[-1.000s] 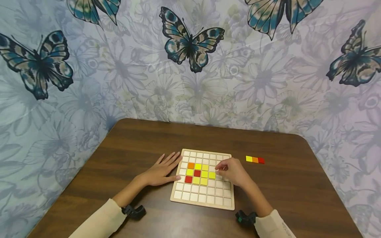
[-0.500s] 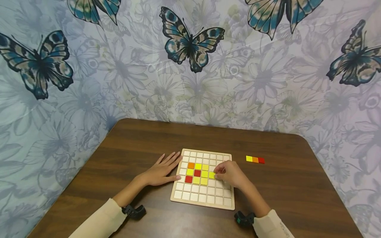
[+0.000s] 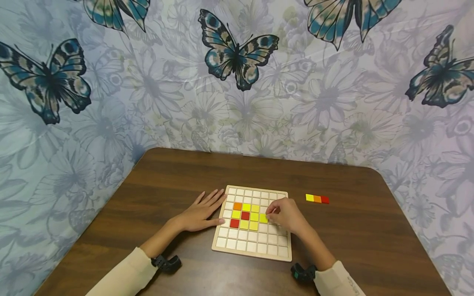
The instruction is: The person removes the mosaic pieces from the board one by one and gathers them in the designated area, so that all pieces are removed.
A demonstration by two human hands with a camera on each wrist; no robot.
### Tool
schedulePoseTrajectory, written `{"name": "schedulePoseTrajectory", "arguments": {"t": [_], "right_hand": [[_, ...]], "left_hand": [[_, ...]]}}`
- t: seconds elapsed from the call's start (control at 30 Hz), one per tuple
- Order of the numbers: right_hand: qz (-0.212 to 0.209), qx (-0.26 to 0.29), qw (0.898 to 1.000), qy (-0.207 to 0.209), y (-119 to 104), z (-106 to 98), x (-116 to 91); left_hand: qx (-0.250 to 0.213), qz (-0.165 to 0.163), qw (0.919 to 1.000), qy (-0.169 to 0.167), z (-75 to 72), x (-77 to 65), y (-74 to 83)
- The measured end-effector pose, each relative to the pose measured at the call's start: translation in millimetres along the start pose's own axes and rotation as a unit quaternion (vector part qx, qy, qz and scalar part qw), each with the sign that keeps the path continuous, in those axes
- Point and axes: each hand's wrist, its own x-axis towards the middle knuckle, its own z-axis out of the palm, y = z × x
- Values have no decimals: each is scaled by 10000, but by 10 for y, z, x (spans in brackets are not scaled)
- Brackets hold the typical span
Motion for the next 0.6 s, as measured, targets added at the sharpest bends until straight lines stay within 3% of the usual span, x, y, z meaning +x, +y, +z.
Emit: {"name": "schedulePoseTrajectory", "arguments": {"t": [0.37, 0.6], "right_hand": [[25, 76, 10000, 39, -3, 32, 7], [136, 132, 9993, 313, 4, -10, 11]], "left_hand": [[43, -1, 10000, 7, 36, 10, -23], [18, -3, 10000, -13, 18, 2, -13]]}}
